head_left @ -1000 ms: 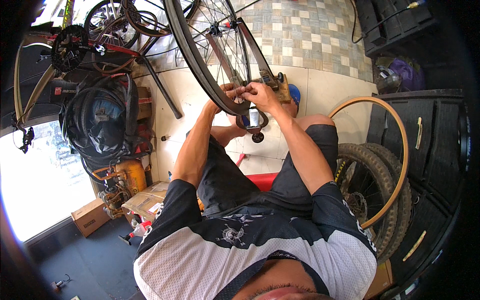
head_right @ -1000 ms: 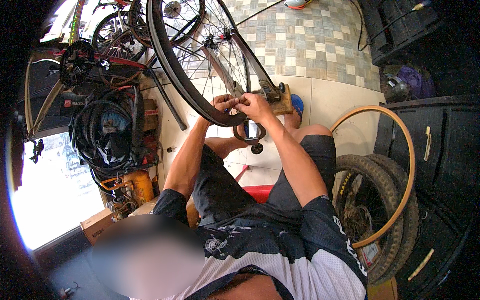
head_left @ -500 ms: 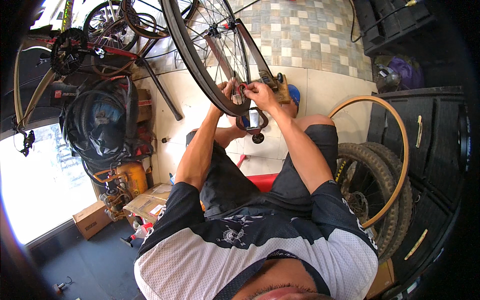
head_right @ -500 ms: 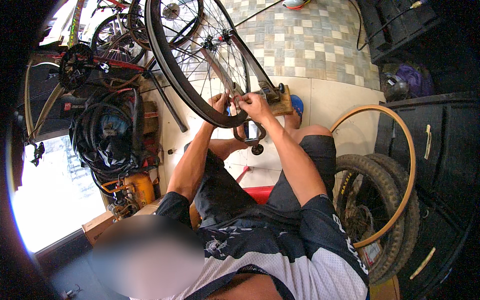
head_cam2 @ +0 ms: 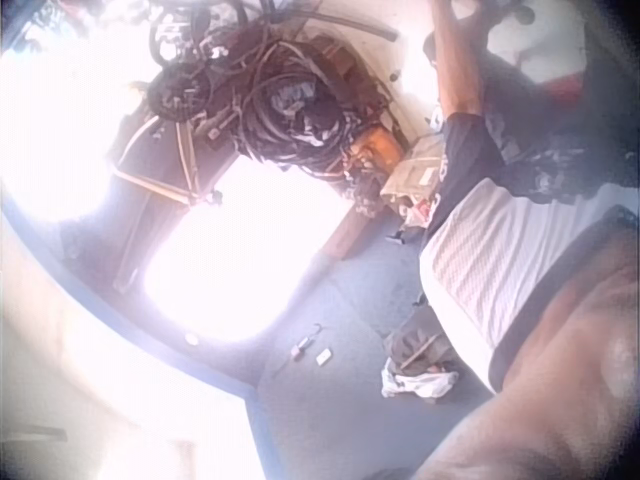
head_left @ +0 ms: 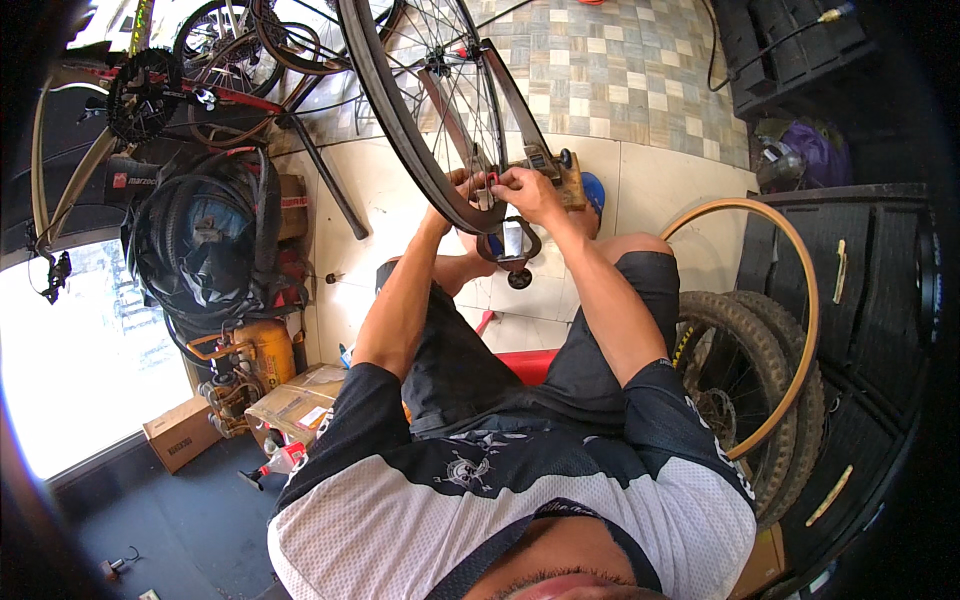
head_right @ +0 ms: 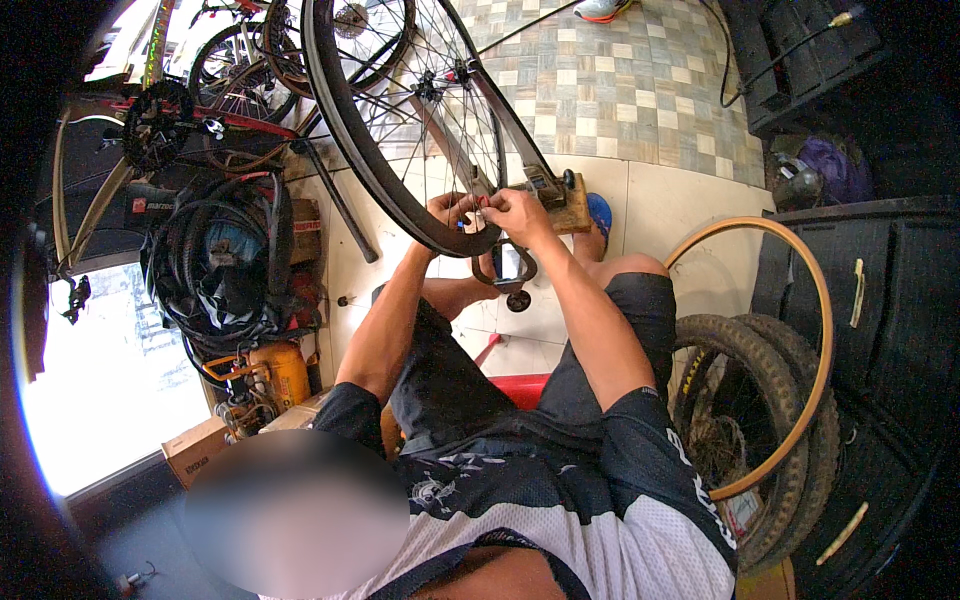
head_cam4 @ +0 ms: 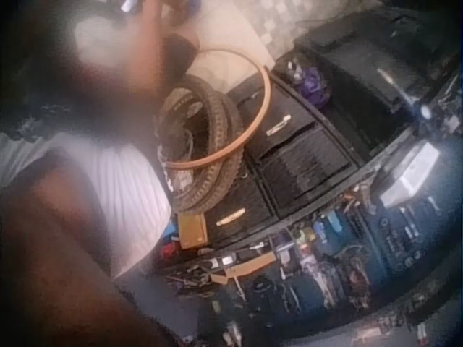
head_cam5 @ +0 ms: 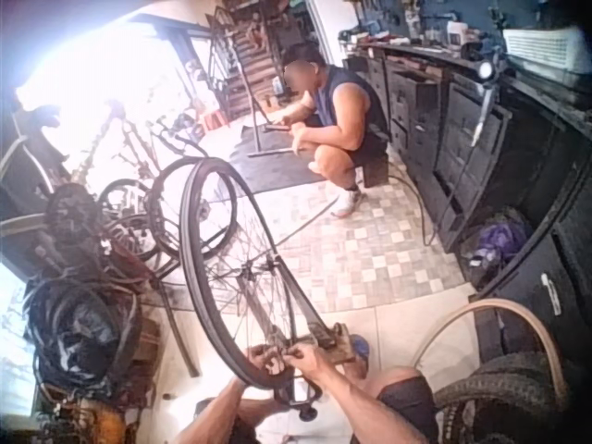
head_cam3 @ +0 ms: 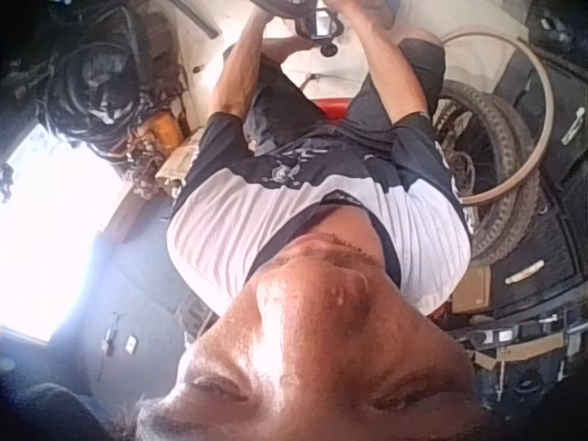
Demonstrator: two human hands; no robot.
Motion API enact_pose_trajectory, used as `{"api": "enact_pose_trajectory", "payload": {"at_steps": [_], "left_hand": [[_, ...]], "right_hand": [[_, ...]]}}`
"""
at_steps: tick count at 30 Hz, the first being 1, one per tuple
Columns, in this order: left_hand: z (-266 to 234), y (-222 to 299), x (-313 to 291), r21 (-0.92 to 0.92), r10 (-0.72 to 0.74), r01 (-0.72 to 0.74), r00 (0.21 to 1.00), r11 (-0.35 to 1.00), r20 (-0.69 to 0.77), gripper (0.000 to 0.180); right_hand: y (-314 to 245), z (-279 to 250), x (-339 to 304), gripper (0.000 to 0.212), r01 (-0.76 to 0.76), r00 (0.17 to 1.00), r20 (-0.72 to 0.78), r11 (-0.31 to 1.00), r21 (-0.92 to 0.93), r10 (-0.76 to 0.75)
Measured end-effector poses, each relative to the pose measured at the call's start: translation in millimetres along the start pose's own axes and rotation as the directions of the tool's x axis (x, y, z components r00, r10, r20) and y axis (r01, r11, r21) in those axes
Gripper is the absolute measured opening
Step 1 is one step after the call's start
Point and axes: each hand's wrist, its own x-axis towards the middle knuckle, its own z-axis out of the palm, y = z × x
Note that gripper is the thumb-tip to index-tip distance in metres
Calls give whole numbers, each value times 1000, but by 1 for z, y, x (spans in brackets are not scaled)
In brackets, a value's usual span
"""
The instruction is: The person adjusts the spokes of a bicycle wheel mounted on a truing stand using a spoke wrench. They rotate the wheel and tighten or loosen individual spokes to align the rim.
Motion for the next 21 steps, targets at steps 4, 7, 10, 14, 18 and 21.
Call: {"api": "enact_pose_trajectory", "payload": {"at_steps": [4,7,10,14,18,21], "left_hand": [[5,17,-7,24,-23,22,998,999,52,45],[1,18,-8,115,-51,49,999,992,11,47],[-4,16,-3,293,7,-23,998,956,55,46],[8,16,-1,293,148,-164,986,942,79,43],[5,1,10,360,256,-275,961,892,101,38],[-1,-13,14,555,622,-630,746,544,238,33]], "right_hand": [[15,-1,8,26,7,999,47,977,212,-17],[12,4,8,23,-6,997,77,970,242,-13],[10,6,9,23,-11,996,84,983,183,-5],[18,3,9,23,-2,997,81,981,194,-14],[24,6,14,22,31,997,72,991,130,-41],[16,16,13,22,14,999,40,999,46,-16]]}}
